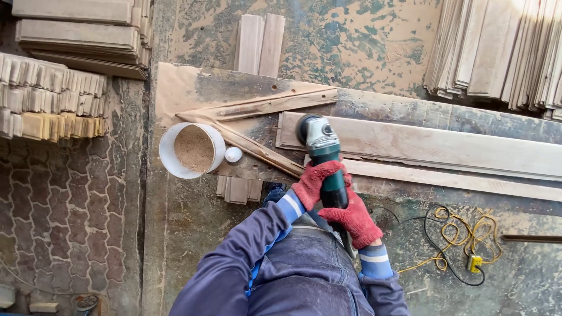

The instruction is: Sanding wood planks using an angle grinder at a workbench.

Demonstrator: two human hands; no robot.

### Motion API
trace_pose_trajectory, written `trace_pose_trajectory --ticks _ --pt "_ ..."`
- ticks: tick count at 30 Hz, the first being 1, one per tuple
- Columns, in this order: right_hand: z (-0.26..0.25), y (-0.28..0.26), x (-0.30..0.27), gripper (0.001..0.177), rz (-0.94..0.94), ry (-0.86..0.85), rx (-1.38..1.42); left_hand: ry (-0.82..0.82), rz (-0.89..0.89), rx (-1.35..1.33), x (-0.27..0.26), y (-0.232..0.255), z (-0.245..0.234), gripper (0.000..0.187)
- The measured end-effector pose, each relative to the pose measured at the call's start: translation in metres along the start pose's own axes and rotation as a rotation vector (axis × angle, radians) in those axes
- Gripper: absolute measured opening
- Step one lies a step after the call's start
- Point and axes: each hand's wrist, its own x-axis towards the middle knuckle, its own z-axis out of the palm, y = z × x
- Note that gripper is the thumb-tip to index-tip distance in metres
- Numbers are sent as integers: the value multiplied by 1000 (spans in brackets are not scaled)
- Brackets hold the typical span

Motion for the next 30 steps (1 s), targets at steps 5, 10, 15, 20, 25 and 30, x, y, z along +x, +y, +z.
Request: trace_pose_trajectory --ticks 5,10,15,20,25,30 --pt "-25 25 -1 49 -3 151 131 -265 -113 -10 35 -39 21 46" --pt "-15 21 1 48 -28 129 163 -259 -107 -14 51 -43 13 51" --pt "-3 22 0 50 -30 75 140 -178 -57 11 31 -25 -6 56" --pt "-24 49 5 49 -19 150 180 -252 -118 49 35 -45 12 53" --pt "-19 43 4 48 -23 142 191 -263 -97 73 35 -41 17 54" --pt "-1 22 1 52 -26 61 169 -188 -58 46 40 -31 -13 58"
